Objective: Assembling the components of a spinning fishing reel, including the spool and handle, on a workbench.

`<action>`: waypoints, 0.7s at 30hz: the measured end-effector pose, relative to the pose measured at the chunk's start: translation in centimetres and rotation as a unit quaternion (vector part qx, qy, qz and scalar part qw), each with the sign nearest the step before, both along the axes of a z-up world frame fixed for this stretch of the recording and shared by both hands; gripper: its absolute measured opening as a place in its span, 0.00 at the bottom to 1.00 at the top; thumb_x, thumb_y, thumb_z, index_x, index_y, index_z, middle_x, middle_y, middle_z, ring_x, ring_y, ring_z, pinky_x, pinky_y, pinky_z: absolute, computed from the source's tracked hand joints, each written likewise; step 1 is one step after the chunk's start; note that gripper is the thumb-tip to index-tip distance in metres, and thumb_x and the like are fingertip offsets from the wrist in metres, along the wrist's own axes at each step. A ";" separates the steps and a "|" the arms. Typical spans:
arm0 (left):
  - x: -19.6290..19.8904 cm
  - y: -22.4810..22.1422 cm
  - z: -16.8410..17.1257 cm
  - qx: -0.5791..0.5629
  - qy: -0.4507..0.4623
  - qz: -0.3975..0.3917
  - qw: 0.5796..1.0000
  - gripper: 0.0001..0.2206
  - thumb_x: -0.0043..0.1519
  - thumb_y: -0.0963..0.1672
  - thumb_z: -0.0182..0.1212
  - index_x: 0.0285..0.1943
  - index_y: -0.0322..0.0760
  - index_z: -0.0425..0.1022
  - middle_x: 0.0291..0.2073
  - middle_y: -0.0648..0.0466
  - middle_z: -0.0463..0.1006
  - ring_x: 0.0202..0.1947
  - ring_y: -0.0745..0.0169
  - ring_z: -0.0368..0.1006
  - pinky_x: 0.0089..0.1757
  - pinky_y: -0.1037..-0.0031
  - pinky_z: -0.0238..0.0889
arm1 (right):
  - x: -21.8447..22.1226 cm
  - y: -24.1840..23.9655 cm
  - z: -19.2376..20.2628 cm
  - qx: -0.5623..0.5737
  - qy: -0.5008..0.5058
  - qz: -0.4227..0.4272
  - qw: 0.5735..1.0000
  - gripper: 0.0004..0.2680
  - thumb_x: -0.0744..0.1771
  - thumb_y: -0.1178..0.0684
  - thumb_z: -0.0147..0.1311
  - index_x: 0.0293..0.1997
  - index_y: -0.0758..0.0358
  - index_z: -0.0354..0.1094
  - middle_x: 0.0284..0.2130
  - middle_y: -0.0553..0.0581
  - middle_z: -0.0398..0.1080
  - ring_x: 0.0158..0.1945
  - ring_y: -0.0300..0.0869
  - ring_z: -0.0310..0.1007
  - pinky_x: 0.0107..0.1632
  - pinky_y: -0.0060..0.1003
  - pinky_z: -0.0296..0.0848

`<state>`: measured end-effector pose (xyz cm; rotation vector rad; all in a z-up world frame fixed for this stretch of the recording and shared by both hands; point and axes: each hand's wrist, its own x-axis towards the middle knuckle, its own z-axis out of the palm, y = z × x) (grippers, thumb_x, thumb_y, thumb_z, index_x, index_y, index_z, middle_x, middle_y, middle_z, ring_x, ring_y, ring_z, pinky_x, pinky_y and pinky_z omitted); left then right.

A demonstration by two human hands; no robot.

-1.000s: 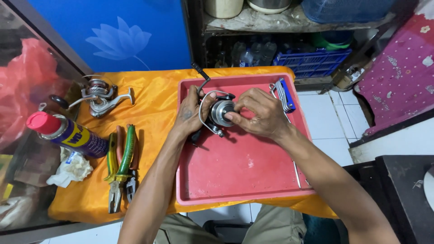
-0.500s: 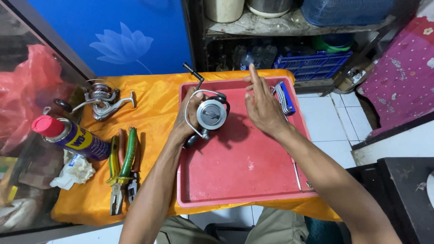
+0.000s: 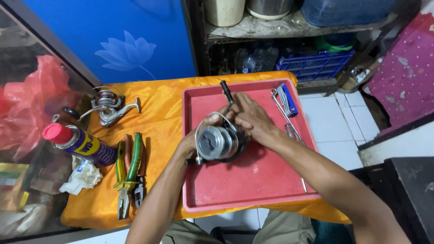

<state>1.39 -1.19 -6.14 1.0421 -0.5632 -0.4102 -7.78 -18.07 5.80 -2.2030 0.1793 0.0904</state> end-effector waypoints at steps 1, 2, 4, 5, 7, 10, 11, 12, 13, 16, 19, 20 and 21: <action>0.1 0.1 0.1 -0.002 0.003 0.015 1.000 0.17 0.62 0.52 0.53 0.48 0.38 0.64 0.39 0.42 0.75 0.41 0.51 0.74 0.38 0.63 0.70 | 0.3 -0.9 -0.8 -0.031 -0.122 0.074 0.989 0.23 0.63 0.41 0.38 0.63 0.60 0.55 0.48 0.57 0.65 0.45 0.48 0.72 0.44 0.42 0.78; 0.1 0.2 0.3 -0.003 0.005 0.029 1.000 0.17 0.62 0.52 0.54 0.49 0.38 0.65 0.40 0.41 0.75 0.41 0.50 0.74 0.38 0.62 0.70 | 0.7 -1.9 -1.6 -0.060 -0.240 0.148 0.957 0.26 0.66 0.61 0.47 0.76 0.67 0.49 0.50 0.64 0.64 0.50 0.53 0.70 0.47 0.39 0.80; 0.1 0.3 0.3 -0.002 0.013 0.052 0.999 0.17 0.62 0.51 0.54 0.50 0.37 0.65 0.40 0.40 0.75 0.42 0.48 0.74 0.38 0.60 0.70 | 1.9 -3.1 -3.0 -0.055 -0.281 0.123 0.950 0.23 0.67 0.60 0.46 0.74 0.65 0.54 0.51 0.64 0.66 0.53 0.53 0.71 0.48 0.41 0.79; -0.3 0.3 0.1 -0.001 0.020 0.065 0.998 0.17 0.62 0.51 0.54 0.50 0.36 0.66 0.41 0.40 0.75 0.42 0.47 0.74 0.38 0.59 0.71 | 2.3 -3.7 -3.8 -0.049 -0.317 0.098 0.942 0.21 0.68 0.59 0.44 0.72 0.62 0.59 0.52 0.64 0.69 0.57 0.54 0.72 0.48 0.44 0.79; -0.2 -0.1 -0.3 0.002 0.032 0.087 0.996 0.17 0.61 0.50 0.55 0.51 0.35 0.66 0.41 0.39 0.75 0.42 0.46 0.74 0.38 0.58 0.71 | 1.8 -3.7 -3.5 0.050 -0.307 0.096 0.946 0.18 0.69 0.53 0.42 0.68 0.65 0.63 0.48 0.65 0.70 0.52 0.52 0.75 0.44 0.42 0.81; -0.5 -1.1 0.1 0.011 0.043 0.108 0.993 0.17 0.61 0.49 0.55 0.52 0.34 0.67 0.42 0.38 0.75 0.42 0.43 0.75 0.37 0.55 0.71 | 0.4 -3.4 -3.7 0.107 -0.355 0.106 0.923 0.20 0.70 0.44 0.38 0.65 0.68 0.65 0.46 0.64 0.70 0.48 0.49 0.76 0.42 0.39 0.81; -0.8 -1.4 0.3 0.014 0.047 0.115 0.992 0.17 0.61 0.48 0.55 0.53 0.33 0.68 0.42 0.37 0.75 0.43 0.43 0.75 0.37 0.54 0.71 | -0.3 -3.2 -3.9 0.063 -0.410 0.125 0.901 0.22 0.70 0.42 0.37 0.67 0.69 0.63 0.48 0.62 0.68 0.48 0.48 0.75 0.43 0.37 0.80; -0.9 -1.7 0.4 0.017 0.051 0.123 0.991 0.17 0.61 0.48 0.56 0.53 0.33 0.68 0.43 0.37 0.75 0.43 0.42 0.75 0.37 0.53 0.71 | -0.7 -2.8 -4.4 0.064 -0.411 0.122 0.901 0.22 0.70 0.42 0.37 0.67 0.69 0.63 0.48 0.62 0.68 0.48 0.48 0.75 0.43 0.37 0.80; -0.8 -1.8 0.8 0.021 0.052 0.133 0.990 0.17 0.61 0.48 0.56 0.54 0.32 0.68 0.43 0.36 0.75 0.43 0.41 0.75 0.37 0.52 0.71 | -0.8 -2.2 -4.8 0.026 -0.448 0.123 0.885 0.26 0.67 0.40 0.50 0.68 0.69 0.60 0.51 0.63 0.66 0.51 0.50 0.74 0.48 0.41 0.78; -0.6 -1.7 1.6 0.028 0.057 0.165 0.984 0.17 0.61 0.46 0.57 0.55 0.31 0.69 0.44 0.35 0.75 0.43 0.39 0.75 0.36 0.50 0.71 | -1.6 -0.4 -4.4 -0.039 -0.501 0.115 0.857 0.34 0.61 0.36 0.66 0.70 0.69 0.57 0.58 0.64 0.61 0.59 0.56 0.68 0.60 0.49 0.72; -0.5 -1.2 2.1 0.029 0.067 0.204 0.976 0.18 0.60 0.45 0.57 0.56 0.29 0.70 0.44 0.34 0.76 0.44 0.36 0.75 0.36 0.47 0.71 | -1.6 0.6 -5.4 -0.058 -0.498 0.122 0.857 0.34 0.59 0.37 0.71 0.66 0.65 0.59 0.56 0.62 0.59 0.59 0.56 0.66 0.60 0.50 0.70; -0.5 -1.0 2.2 0.029 0.071 0.217 0.973 0.18 0.60 0.45 0.57 0.57 0.29 0.70 0.45 0.33 0.76 0.44 0.35 0.75 0.36 0.46 0.72 | -1.5 0.7 -6.1 -0.050 -0.479 0.131 0.867 0.30 0.59 0.40 0.73 0.63 0.62 0.62 0.50 0.58 0.60 0.52 0.52 0.68 0.55 0.47 0.73; -0.6 -0.9 2.2 0.028 0.076 0.229 0.970 0.18 0.60 0.44 0.57 0.57 0.28 0.71 0.45 0.33 0.76 0.44 0.35 0.75 0.35 0.46 0.72 | -1.6 0.9 -5.9 -0.050 -0.479 0.134 0.866 0.30 0.59 0.40 0.73 0.63 0.62 0.62 0.50 0.58 0.60 0.52 0.52 0.68 0.55 0.47 0.73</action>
